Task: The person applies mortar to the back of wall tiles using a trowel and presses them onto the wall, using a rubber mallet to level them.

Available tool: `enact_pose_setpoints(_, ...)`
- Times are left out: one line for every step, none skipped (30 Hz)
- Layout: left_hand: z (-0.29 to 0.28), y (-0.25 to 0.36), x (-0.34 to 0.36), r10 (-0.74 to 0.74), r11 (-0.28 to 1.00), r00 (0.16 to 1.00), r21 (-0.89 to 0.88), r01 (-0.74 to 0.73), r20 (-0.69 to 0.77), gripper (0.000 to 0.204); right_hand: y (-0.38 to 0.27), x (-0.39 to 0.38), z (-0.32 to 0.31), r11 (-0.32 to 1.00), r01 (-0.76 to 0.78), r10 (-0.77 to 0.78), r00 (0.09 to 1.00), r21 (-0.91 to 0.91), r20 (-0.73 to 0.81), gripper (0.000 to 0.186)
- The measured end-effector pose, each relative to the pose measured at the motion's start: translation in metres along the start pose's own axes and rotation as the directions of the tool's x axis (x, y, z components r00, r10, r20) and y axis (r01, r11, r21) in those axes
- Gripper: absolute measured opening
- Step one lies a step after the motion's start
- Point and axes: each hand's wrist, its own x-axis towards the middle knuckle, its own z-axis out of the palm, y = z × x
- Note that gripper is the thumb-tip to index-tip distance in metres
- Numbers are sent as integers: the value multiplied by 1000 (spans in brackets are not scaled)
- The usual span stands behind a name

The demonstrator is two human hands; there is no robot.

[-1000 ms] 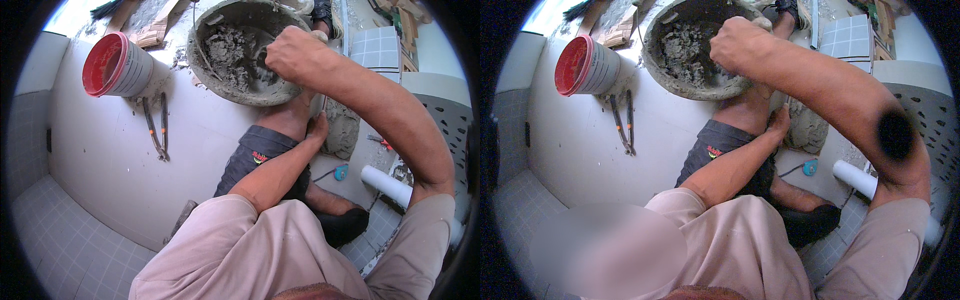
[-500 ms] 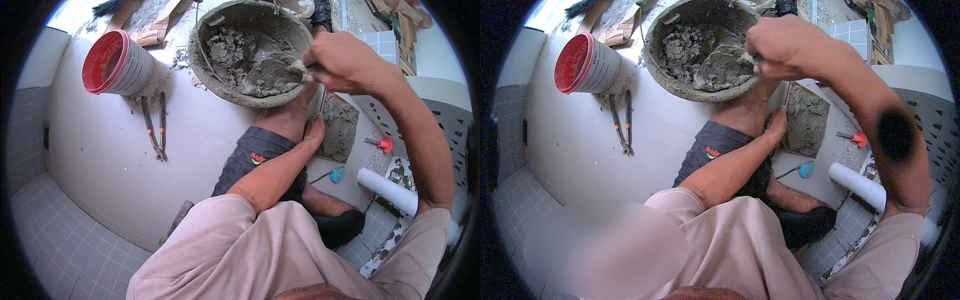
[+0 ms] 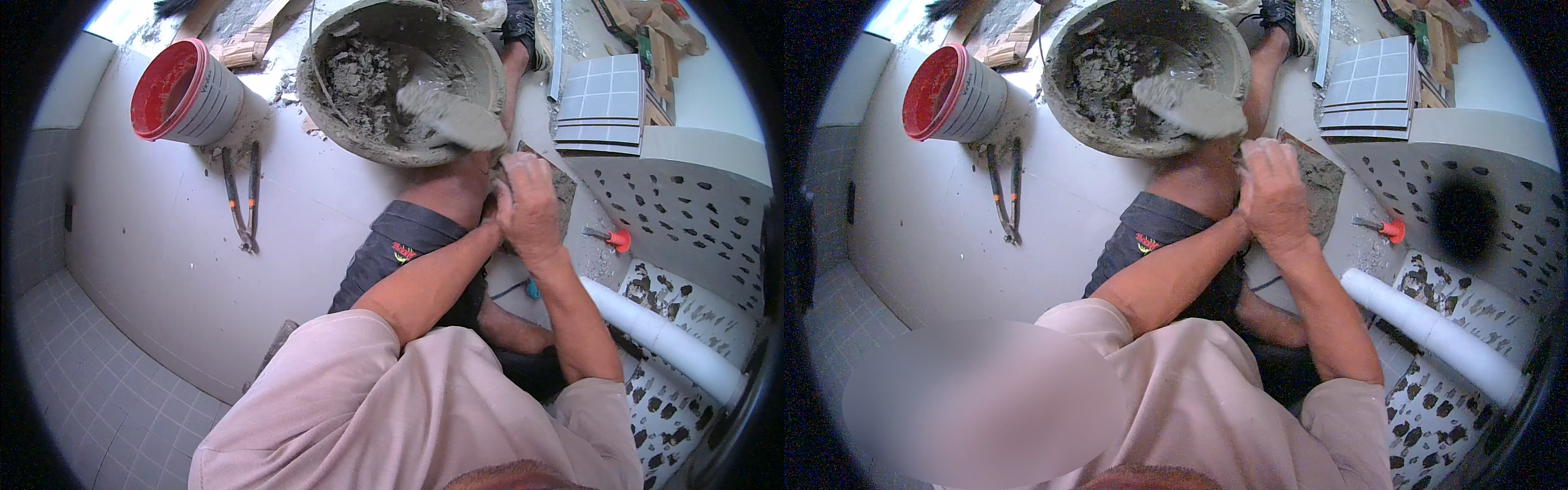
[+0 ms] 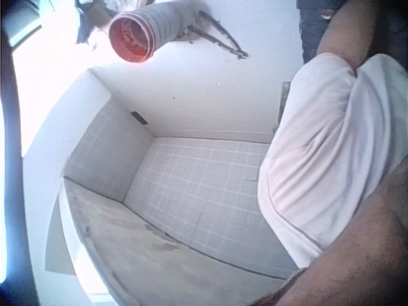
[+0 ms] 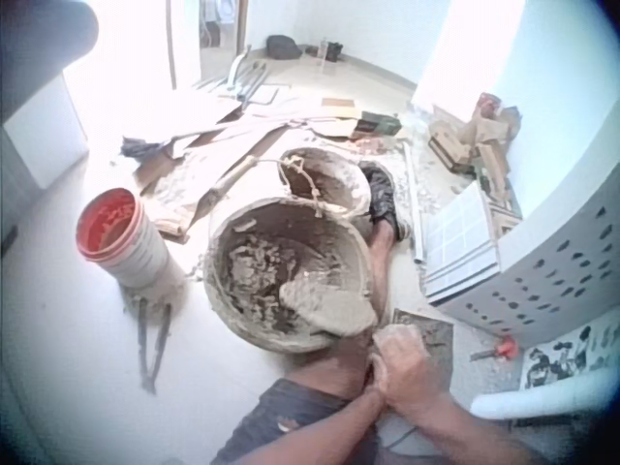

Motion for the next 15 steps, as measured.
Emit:
enact_pose_setpoints(-2,-1,0,2,1000,1000,-17,-2,7,68,0,-6,4,1000,1,0,1000,2,-3,35)
enact_pose_setpoints(-3,-1,0,2,999,1000,-32,-2,14,68,1,-11,6,999,-16,16,1000,-29,22,35)
enact_pose_setpoints(-5,-3,0,3,999,1000,-49,-2,21,68,2,-16,7,998,-32,35,998,-61,47,36)
enact_pose_setpoints(-6,-3,1,5,998,1000,-62,-3,28,68,4,-21,9,998,-34,36,998,-61,44,36)
enact_pose_setpoints(-7,-3,2,10,997,999,-78,-7,36,68,7,-27,10,998,-19,20,1000,-53,21,35)
enact_pose_setpoints(-6,-2,3,13,996,999,-92,-9,45,68,10,-32,9,999,-5,5,1000,-47,-3,34)
enact_pose_setpoints(-6,-2,4,14,995,999,-103,-10,46,68,11,-36,7,999,-6,6,1000,-46,-6,34)
enact_pose_setpoints(-7,-3,4,17,994,999,-113,-12,49,68,12,-41,4,999,7,-8,1000,-43,-5,30)
enact_pose_setpoints(-7,-3,6,21,993,998,-118,-15,51,68,13,-47,1,999,21,-21,1000,-41,-4,26)
enact_pose_setpoints(-5,-3,6,24,993,998,-118,-17,52,68,16,-54,-3,999,19,-19,1000,-42,-6,26)
enact_pose_setpoints(-5,-3,7,26,993,998,-117,-20,51,68,18,-62,-7,999,-7,7,1000,-37,1,26)
enact_pose_setpoints(-4,-3,8,30,993,998,-114,-24,52,68,21,-70,-11,999,-33,33,999,-33,8,25)
enact_pose_setpoints(-5,-2,9,33,993,998,-112,-28,46,68,24,-78,-15,999,-31,31,999,-31,8,25)
enact_pose_setpoints(-5,-3,10,36,994,999,-107,-31,41,68,28,-86,-20,997,-79,79,997,-8,13,26)
enact_pose_setpoints(-6,-3,12,38,994,999,-103,-34,37,68,29,-95,-24,992,-126,126,992,15,19,27)
